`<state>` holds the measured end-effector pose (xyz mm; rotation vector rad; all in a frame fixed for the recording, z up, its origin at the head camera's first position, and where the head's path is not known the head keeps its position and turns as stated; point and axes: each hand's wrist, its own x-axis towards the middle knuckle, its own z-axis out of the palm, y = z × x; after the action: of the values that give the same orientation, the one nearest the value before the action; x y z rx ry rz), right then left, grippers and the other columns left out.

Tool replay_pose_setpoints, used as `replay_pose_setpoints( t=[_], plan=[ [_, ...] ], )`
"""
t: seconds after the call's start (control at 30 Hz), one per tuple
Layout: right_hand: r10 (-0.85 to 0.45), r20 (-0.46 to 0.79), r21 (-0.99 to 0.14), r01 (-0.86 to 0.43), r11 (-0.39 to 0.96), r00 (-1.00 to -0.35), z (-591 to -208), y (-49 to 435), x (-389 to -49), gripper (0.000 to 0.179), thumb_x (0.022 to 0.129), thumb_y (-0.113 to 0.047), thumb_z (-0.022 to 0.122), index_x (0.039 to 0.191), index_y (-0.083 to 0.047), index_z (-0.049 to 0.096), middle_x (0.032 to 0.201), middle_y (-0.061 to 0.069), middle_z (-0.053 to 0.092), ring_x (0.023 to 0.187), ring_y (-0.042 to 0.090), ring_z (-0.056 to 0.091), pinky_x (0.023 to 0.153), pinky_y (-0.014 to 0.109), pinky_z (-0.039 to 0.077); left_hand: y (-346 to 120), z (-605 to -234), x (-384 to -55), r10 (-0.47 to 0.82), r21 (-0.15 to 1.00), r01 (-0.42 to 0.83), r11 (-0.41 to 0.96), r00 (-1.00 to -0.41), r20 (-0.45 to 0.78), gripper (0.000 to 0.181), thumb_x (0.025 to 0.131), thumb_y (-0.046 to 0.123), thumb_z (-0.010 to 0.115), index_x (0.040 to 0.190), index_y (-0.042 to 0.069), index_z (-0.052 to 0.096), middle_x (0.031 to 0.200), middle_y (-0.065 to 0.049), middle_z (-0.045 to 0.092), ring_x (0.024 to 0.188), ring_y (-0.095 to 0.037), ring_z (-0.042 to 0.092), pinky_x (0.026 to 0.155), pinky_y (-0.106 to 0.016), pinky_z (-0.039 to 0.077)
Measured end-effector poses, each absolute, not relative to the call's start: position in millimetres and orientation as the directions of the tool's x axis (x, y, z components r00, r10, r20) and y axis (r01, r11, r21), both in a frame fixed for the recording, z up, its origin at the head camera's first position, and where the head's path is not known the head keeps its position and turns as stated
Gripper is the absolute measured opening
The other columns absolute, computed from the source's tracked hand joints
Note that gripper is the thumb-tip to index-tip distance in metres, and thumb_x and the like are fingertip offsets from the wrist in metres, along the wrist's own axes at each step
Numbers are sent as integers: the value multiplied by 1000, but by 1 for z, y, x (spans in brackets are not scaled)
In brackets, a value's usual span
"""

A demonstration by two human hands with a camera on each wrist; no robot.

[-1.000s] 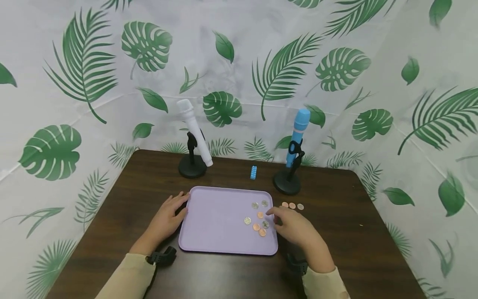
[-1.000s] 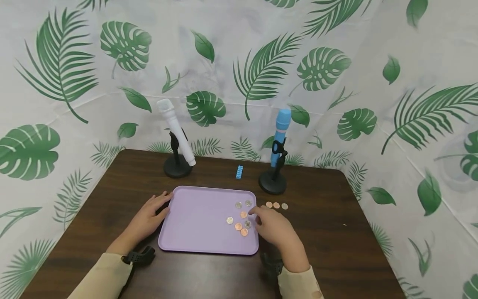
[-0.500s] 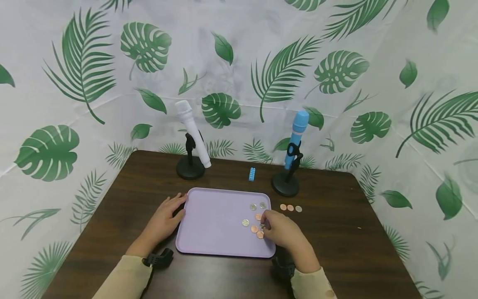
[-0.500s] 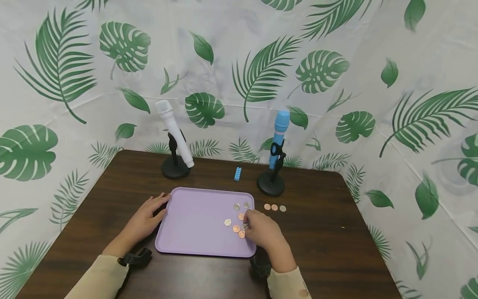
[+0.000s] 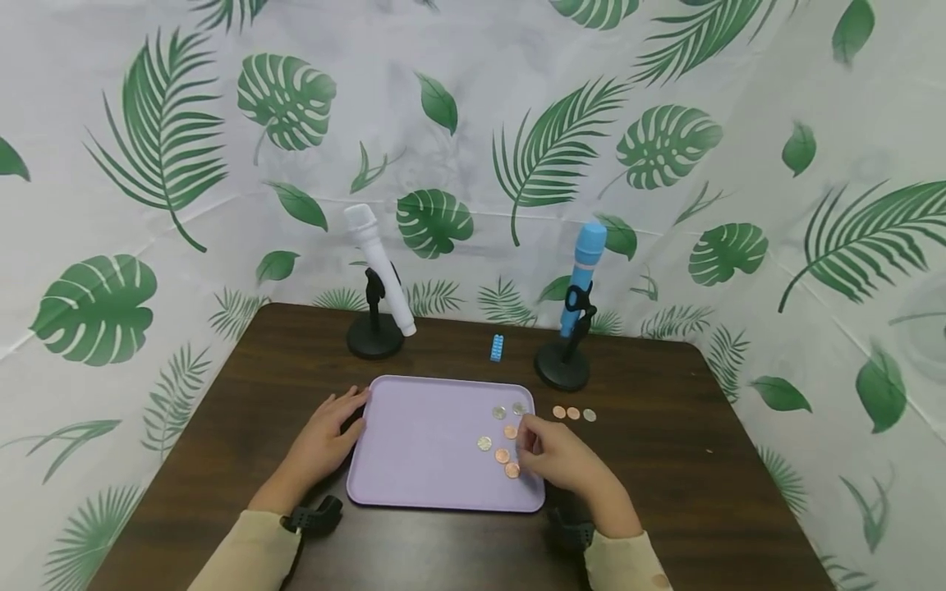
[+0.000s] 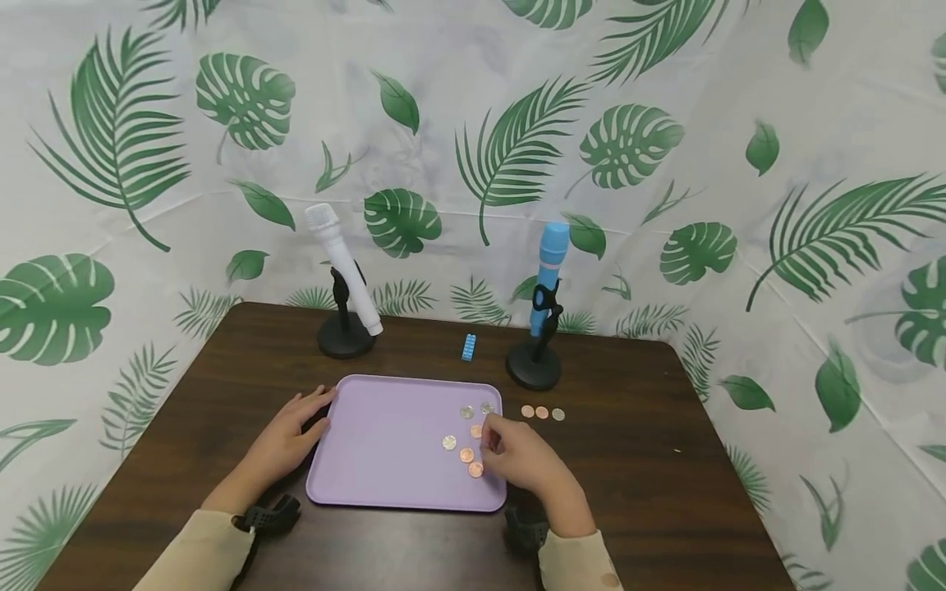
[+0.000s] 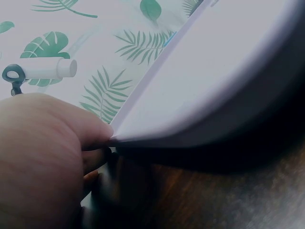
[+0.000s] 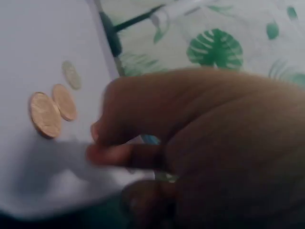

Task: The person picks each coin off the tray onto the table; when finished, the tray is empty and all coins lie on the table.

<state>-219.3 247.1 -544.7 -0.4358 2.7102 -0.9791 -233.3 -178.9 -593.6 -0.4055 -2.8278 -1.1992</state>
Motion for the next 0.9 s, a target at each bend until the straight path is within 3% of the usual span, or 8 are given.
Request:
replay_pose_setpoints(
  t=[0.13, 0.27, 0.37, 0.47, 0.6, 0.73, 0.9],
  plan=[
    [-282, 50, -715, -232, 660, -958, -543, 269, -223, 13, 102, -15, 77, 106, -26, 73, 97, -3, 71, 81, 18, 60, 66, 26, 56, -177, -593, -235, 234, 683, 281, 675, -959, 163, 53, 109, 16, 64, 160, 6, 54, 165, -20, 53, 162, -41, 39, 136, -67, 18],
    [-114, 197, -805, -227, 549, -974, -552, 307, -227, 8, 105, -21, 74, 113, -20, 77, 102, 9, 74, 73, 18, 60, 61, 27, 55, -175, -594, -233, 226, 686, 275, 674, -960, 163, 53, 109, 17, 64, 160, 6, 55, 165, -20, 54, 162, -41, 40, 136, -67, 18],
    [71, 213, -892, -164, 420, -974, -567, 338, -225, 17, 106, -20, 73, 118, -7, 75, 100, 13, 74, 63, 14, 56, 51, 28, 51, -176, -597, -229, 224, 695, 254, 673, -965, 136, 53, 109, 17, 64, 160, 6, 54, 166, -19, 53, 163, -41, 39, 136, -68, 18],
    [244, 168, -968, -113, 225, -955, -581, 362, -221, 25, 107, -14, 71, 122, 5, 69, 97, 6, 78, 56, 11, 52, 42, 28, 43, -176, -599, -228, 224, 695, 245, 675, -967, 123, 53, 109, 17, 64, 161, 6, 53, 166, -18, 52, 163, -41, 38, 136, -68, 17],
    [376, 122, -990, -141, -25, -919, -588, 375, -224, 34, 107, -15, 71, 127, 10, 62, 96, -1, 78, 54, 10, 48, 39, 25, 38, -177, -597, -230, 212, 697, 245, 674, -968, 135, 54, 110, 17, 63, 161, 7, 53, 167, -18, 52, 164, -40, 37, 136, -68, 17],
    [441, 93, -994, -107, -9, -893, -589, 373, -231, 36, 104, -22, 75, 125, 5, 64, 94, -3, 76, 54, 9, 50, 40, 22, 41, -178, -594, -233, 216, 691, 250, 678, -967, 137, 54, 109, 16, 63, 161, 7, 53, 167, -18, 51, 164, -40, 37, 136, -68, 16],
    [452, 50, -981, 40, 188, -891, -591, 369, -237, 32, 103, -25, 77, 121, 1, 72, 88, -9, 67, 58, 7, 51, 45, 21, 44, -178, -593, -232, 222, 689, 254, 679, -965, 138, 53, 109, 15, 63, 161, 6, 53, 167, -19, 52, 163, -40, 38, 137, -67, 17]
  ],
)
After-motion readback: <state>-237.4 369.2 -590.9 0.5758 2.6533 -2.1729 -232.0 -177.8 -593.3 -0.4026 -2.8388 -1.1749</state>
